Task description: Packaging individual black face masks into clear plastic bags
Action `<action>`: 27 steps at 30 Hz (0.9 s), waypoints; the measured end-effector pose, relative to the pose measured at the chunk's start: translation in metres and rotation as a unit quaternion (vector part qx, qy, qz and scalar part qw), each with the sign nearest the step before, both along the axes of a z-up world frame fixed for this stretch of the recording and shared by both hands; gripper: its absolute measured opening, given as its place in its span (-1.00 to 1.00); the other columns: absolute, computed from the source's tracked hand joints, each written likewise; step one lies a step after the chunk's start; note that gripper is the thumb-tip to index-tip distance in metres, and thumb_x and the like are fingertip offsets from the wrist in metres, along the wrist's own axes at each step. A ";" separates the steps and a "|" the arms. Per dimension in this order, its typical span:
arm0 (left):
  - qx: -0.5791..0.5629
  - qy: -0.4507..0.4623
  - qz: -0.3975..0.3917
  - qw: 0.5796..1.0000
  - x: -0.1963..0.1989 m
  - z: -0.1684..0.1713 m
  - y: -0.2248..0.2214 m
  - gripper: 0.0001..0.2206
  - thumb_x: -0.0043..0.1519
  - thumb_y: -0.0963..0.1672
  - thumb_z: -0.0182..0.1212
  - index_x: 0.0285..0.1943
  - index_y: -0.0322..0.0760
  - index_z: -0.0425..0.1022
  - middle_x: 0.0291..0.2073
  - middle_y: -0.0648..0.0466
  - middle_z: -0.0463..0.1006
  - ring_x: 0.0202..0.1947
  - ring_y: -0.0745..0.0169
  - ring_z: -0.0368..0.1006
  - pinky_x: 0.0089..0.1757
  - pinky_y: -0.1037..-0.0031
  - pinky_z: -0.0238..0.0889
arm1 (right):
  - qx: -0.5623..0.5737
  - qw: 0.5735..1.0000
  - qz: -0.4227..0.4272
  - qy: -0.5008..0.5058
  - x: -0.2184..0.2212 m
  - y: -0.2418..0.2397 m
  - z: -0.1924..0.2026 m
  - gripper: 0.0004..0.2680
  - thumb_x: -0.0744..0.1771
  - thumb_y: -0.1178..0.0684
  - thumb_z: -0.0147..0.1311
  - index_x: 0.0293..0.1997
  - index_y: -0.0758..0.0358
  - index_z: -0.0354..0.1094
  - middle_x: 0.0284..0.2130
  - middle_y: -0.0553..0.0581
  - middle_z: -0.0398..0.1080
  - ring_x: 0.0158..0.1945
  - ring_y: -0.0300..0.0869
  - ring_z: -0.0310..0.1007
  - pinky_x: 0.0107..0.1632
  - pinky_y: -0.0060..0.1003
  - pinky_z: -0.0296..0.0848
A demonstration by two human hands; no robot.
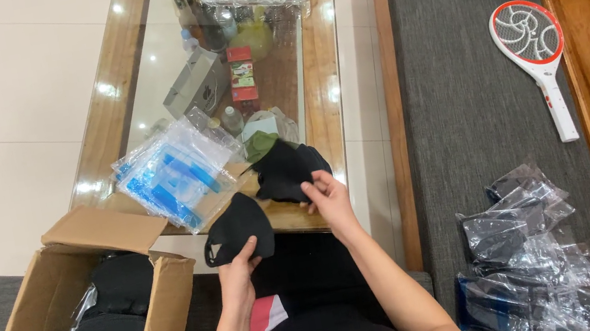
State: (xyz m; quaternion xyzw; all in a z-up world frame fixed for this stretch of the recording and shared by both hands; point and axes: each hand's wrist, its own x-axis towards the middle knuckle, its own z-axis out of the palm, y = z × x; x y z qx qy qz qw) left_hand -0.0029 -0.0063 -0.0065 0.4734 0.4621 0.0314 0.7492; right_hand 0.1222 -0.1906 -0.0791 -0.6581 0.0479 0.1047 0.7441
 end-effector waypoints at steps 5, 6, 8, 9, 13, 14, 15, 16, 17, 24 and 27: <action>0.007 -0.007 0.043 0.999 -0.005 -0.004 0.009 -0.52 0.05 -0.21 0.52 0.18 -0.33 0.52 -0.08 0.03 0.56 -0.17 0.14 0.49 -0.21 0.29 0.45 | -0.079 0.995 -0.044 0.050 0.010 -0.003 0.003 -0.85 0.36 0.19 0.07 0.00 0.41 0.37 -0.52 0.17 0.47 -0.60 -0.17 0.49 -0.64 -0.46 0.39; 0.006 -0.009 0.044 0.999 -0.005 -0.003 0.010 -0.52 0.06 -0.20 0.52 0.19 -0.35 0.52 -0.08 0.01 0.56 -0.15 0.12 0.48 -0.20 0.25 0.44 | -0.105 0.992 -0.047 0.059 0.011 -0.004 -0.001 -0.85 0.36 0.18 0.08 -0.01 0.39 0.38 -0.56 0.16 0.47 -0.63 -0.17 0.48 -0.65 -0.45 0.38; 0.006 -0.011 0.045 0.999 -0.006 -0.001 0.010 -0.52 0.06 -0.20 0.52 0.19 -0.37 0.52 -0.07 0.00 0.56 -0.14 0.10 0.47 -0.19 0.21 0.42 | -0.131 0.988 -0.051 0.068 0.011 -0.005 -0.006 -0.86 0.35 0.17 0.08 -0.02 0.37 0.40 -0.59 0.15 0.47 -0.65 -0.17 0.47 -0.66 -0.44 0.36; 0.007 -0.008 0.045 0.999 -0.006 -0.001 0.009 -0.54 0.06 -0.21 0.51 0.17 -0.34 0.52 -0.09 0.02 0.55 -0.15 0.11 0.47 -0.19 0.22 0.42 | -0.145 0.986 -0.050 0.069 0.011 -0.005 -0.007 -0.84 0.35 0.15 0.09 -0.01 0.36 0.40 -0.60 0.12 0.46 -0.65 -0.19 0.47 -0.65 -0.44 0.37; -0.013 -0.004 0.034 0.999 -0.004 0.001 0.006 -0.52 0.04 -0.20 0.54 0.17 -0.40 0.54 -0.05 -0.05 0.58 -0.12 0.07 0.48 -0.17 0.20 0.41 | -0.190 0.978 -0.052 0.070 0.014 -0.007 0.001 -0.80 0.35 0.10 0.09 0.04 0.34 0.39 -0.66 0.08 0.46 -0.64 -0.21 0.47 -0.61 -0.43 0.38; -0.013 -0.004 0.034 0.999 -0.004 0.000 0.005 -0.52 0.04 -0.20 0.54 0.17 -0.40 0.54 -0.05 -0.05 0.58 -0.12 0.07 0.48 -0.17 0.20 0.41 | -0.190 0.978 -0.052 0.070 0.014 -0.007 0.008 -0.80 0.35 0.10 0.09 0.04 0.34 0.39 -0.66 0.08 0.46 -0.64 -0.21 0.47 -0.61 -0.43 0.38; -0.013 -0.005 0.029 0.999 -0.003 -0.001 0.005 -0.52 0.04 -0.20 0.53 0.18 -0.37 0.53 -0.06 -0.03 0.58 -0.13 0.08 0.49 -0.18 0.23 0.42 | -0.206 0.976 -0.043 0.063 0.014 -0.006 0.016 -0.78 0.35 0.10 0.07 0.07 0.35 0.37 -0.63 0.08 0.47 -0.62 -0.22 0.48 -0.51 -0.38 0.40; -0.013 -0.005 0.024 1.000 -0.003 -0.002 0.004 -0.51 0.05 -0.20 0.53 0.18 -0.35 0.52 -0.06 0.00 0.58 -0.15 0.08 0.51 -0.18 0.27 0.43 | -0.223 0.973 -0.034 0.056 0.012 -0.006 0.023 -0.76 0.36 0.09 0.05 0.10 0.37 0.35 -0.60 0.09 0.49 -0.61 -0.22 0.48 -0.42 -0.34 0.41; -0.014 -0.004 0.023 1.000 -0.004 0.000 0.003 -0.51 0.05 -0.20 0.53 0.18 -0.35 0.52 -0.06 0.00 0.58 -0.15 0.08 0.51 -0.18 0.27 0.43 | -0.224 0.972 -0.035 0.057 0.012 -0.006 0.024 -0.76 0.36 0.09 0.05 0.10 0.37 0.35 -0.60 0.09 0.49 -0.61 -0.22 0.48 -0.42 -0.34 0.41; -0.024 -0.001 0.020 1.000 -0.005 0.013 0.000 -0.51 0.07 -0.18 0.52 0.19 -0.41 0.51 -0.05 -0.05 0.57 -0.12 0.06 0.51 -0.16 0.27 0.42 | -0.267 0.961 -0.026 0.061 0.010 -0.002 0.036 -0.75 0.35 0.08 0.05 0.12 0.37 0.31 -0.62 0.06 0.49 -0.62 -0.22 0.46 -0.34 -0.30 0.39; -0.026 0.005 0.021 0.999 -0.006 0.015 0.001 -0.52 0.06 -0.17 0.53 0.16 -0.49 0.52 -0.06 -0.11 0.58 -0.13 0.04 0.51 -0.18 0.29 0.42 | -0.272 0.960 -0.026 0.062 0.010 -0.002 0.039 -0.75 0.35 0.07 0.05 0.12 0.35 0.30 -0.63 0.05 0.48 -0.62 -0.21 0.45 -0.32 -0.30 0.38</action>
